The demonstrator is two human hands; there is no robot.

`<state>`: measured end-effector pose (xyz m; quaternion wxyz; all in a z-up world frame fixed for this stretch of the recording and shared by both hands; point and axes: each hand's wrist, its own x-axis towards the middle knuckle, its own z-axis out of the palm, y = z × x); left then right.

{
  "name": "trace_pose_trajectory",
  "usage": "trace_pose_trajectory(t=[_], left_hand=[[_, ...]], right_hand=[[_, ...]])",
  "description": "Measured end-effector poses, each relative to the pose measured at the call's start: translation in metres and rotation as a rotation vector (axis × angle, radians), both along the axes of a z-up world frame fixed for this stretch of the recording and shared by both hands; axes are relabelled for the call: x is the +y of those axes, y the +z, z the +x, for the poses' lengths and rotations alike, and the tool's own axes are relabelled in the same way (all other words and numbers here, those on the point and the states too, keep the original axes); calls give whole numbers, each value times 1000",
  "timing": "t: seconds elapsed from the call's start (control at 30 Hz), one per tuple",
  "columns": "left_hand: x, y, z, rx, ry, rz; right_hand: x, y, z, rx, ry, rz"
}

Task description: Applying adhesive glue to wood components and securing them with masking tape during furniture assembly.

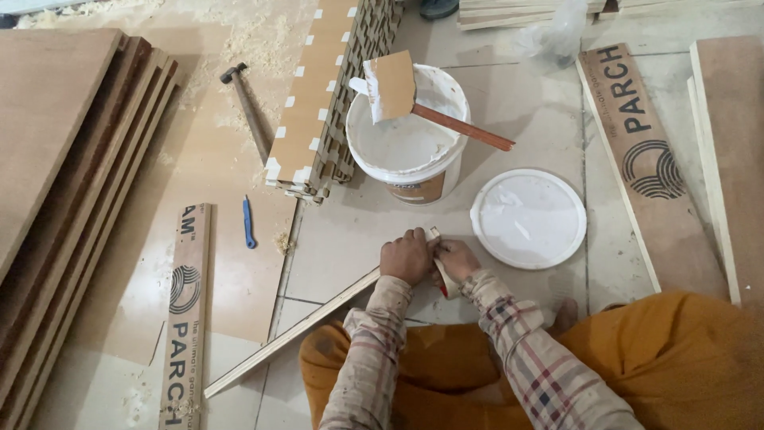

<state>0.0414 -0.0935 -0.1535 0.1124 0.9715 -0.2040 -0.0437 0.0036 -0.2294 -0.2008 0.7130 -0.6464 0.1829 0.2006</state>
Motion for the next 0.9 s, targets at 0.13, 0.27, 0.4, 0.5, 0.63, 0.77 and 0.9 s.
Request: trace_pose_trajectory(t=[0.13,0.27,0.4,0.5,0.63,0.77,0.9], left_hand=[[-3,1,4,-9,26,18],[-2,-2,-2,21,22,19],[-4,-16,1,-38,29,20],[-18,-13,8,-55,65,-77],[-2,37,-9,-90,76,-462],[32,58,-27,18,-89,-674],[55,49,-30,45,-153,-717]], right_hand=[[31,-22,-29,-235,-180,-362],[33,-31,-54,-529,-378,-539],[23,-12,-54,-323,-409,-256],[20,-7,-54,-320,-365,-40],[19,8,-50,-403,-264,35],[19,19,-48,-365,-72,145],[35,50,-45,-326,13,98]])
